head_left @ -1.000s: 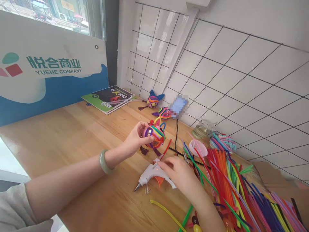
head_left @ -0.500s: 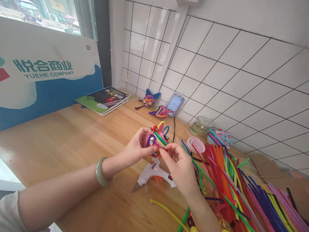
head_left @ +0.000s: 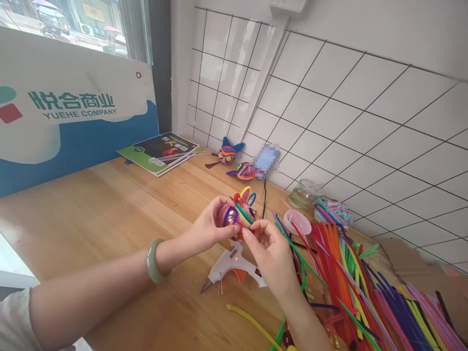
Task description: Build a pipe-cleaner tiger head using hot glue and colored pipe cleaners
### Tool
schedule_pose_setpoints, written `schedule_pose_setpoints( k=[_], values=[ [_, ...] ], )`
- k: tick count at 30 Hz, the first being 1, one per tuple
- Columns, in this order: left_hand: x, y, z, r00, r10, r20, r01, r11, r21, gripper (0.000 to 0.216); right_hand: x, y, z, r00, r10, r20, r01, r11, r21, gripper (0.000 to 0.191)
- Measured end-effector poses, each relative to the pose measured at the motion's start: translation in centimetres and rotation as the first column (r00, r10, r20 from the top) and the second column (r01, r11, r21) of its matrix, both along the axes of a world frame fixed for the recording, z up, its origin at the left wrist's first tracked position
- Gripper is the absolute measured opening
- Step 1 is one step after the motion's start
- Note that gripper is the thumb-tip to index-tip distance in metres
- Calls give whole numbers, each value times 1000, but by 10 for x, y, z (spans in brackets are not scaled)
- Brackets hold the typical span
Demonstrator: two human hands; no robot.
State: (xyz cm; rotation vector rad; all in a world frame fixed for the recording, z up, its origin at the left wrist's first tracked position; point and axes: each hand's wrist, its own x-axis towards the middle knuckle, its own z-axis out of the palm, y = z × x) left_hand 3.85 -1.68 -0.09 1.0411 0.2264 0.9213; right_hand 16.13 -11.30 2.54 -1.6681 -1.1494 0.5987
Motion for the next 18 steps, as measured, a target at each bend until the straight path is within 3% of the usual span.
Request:
schedule_pose_setpoints(
  k=[9,18],
  values=[
    [0,-1,-1,999,2,-37,-1,1000,9,43,1,-1,0,999,-8,31,7,1000,5,19],
    [-6,0,0,996,4,-84,-2,1000,20,30,2,-1,0,999,-13,47,12,1000,8,20]
  ],
)
